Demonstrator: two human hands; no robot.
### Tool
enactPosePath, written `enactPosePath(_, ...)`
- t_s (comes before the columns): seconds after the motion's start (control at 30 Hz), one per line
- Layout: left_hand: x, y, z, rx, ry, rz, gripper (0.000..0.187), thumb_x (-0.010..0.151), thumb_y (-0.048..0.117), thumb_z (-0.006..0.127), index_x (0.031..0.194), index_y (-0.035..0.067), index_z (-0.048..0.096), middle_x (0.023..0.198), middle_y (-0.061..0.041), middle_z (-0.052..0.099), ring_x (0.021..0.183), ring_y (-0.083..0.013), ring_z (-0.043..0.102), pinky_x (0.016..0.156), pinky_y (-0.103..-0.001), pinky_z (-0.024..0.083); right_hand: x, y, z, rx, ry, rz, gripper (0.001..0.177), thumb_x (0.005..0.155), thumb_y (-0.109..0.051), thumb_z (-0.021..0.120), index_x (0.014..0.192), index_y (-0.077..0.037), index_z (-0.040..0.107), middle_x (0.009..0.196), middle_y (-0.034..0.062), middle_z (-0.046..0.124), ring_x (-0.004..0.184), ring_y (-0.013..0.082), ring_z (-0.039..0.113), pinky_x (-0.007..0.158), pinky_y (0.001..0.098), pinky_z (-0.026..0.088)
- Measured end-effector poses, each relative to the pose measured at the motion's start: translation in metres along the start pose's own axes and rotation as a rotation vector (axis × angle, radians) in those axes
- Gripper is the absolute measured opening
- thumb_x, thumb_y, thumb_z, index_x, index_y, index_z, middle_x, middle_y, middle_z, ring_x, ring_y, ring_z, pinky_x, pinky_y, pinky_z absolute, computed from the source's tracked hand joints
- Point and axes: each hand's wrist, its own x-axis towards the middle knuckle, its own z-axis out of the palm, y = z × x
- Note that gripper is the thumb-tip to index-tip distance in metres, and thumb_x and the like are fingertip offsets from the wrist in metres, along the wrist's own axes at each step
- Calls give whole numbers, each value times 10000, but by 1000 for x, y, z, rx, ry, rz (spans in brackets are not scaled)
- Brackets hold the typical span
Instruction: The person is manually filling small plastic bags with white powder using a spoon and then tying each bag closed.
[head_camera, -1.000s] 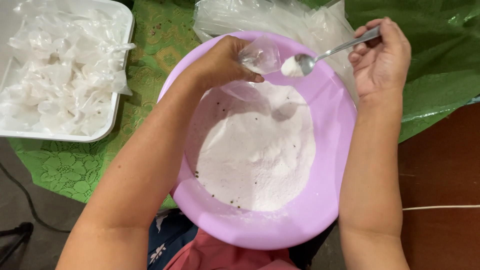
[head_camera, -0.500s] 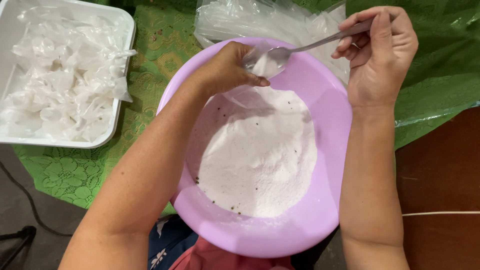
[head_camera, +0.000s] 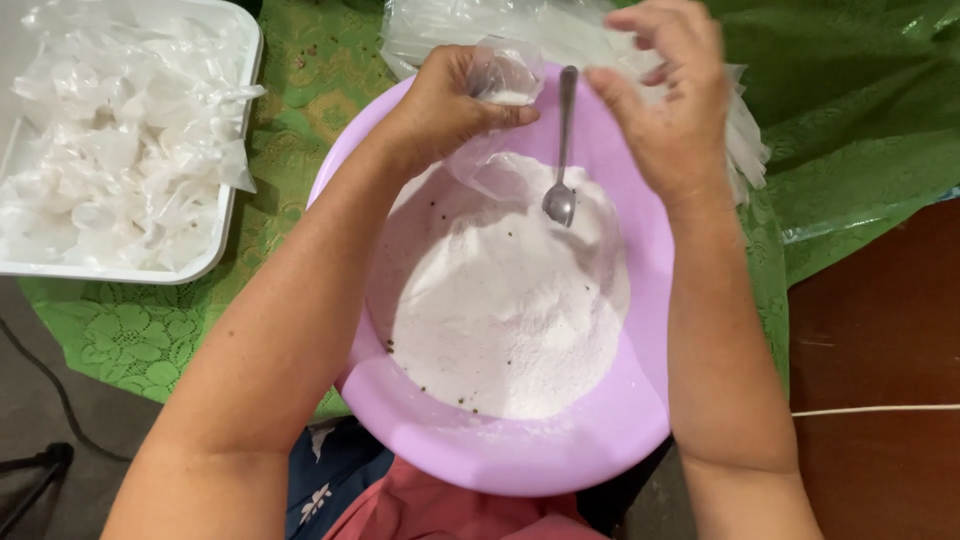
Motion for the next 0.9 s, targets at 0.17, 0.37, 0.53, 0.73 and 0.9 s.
enactPosePath(0.17, 8, -18, 5, 1, -80, 113, 196, 803, 39, 902, 916, 118, 762, 825, 55, 736, 737, -36, 657, 667, -206, 558, -2, -16, 17, 166, -93, -91, 63, 961, 37, 720, 954, -23, 703, 1239, 134, 553, 1184, 265, 576, 903, 390, 531)
enactPosePath(0.37, -9, 8, 16, 369, -157, -207, 203, 762, 57, 916, 844, 150, 756, 799, 25, 790, 734, -66, 727, 668, -210, 526, -1, 12, -8, 706, 373, -74, 135, 1074, -41, 775, 1067, -113, 662, 979, 43, 659, 838, 172, 614, 712, 348, 605)
enactPosePath(0.53, -12, 20, 19, 717, -148, -273, 313, 692, 65, 896, 964, 165, 777, 999, 32, 794, 861, -94, 707, 691, -213, 540, -7, 7, -28, 1041, 284, 232, 167, 1042, -181, 812, 1048, -156, 647, 877, 20, 683, 753, 146, 682, 551, 259, 516)
enactPosePath(0.73, -6, 9, 28, 212, -271, -141, 557, 657, 271, 925, 1156, 146, 712, 1051, -18, 742, 937, -143, 730, 882, -279, 628, -8, -7, -20, 1159, -10, 218, 133, 1070, -138, 698, 1078, -80, 579, 954, 73, 660, 994, 256, 773, 740, 315, 680)
enactPosePath(0.9, 3, -7, 27, 190, -304, -117, 120, 975, 196, 696, 905, 126, 765, 866, 19, 758, 823, -92, 689, 844, -240, 534, -6, 39, -26, 1247, 391, 218, 152, 1087, -72, 717, 1201, -90, 618, 1049, 115, 686, 1092, 295, 749, 879, 393, 669)
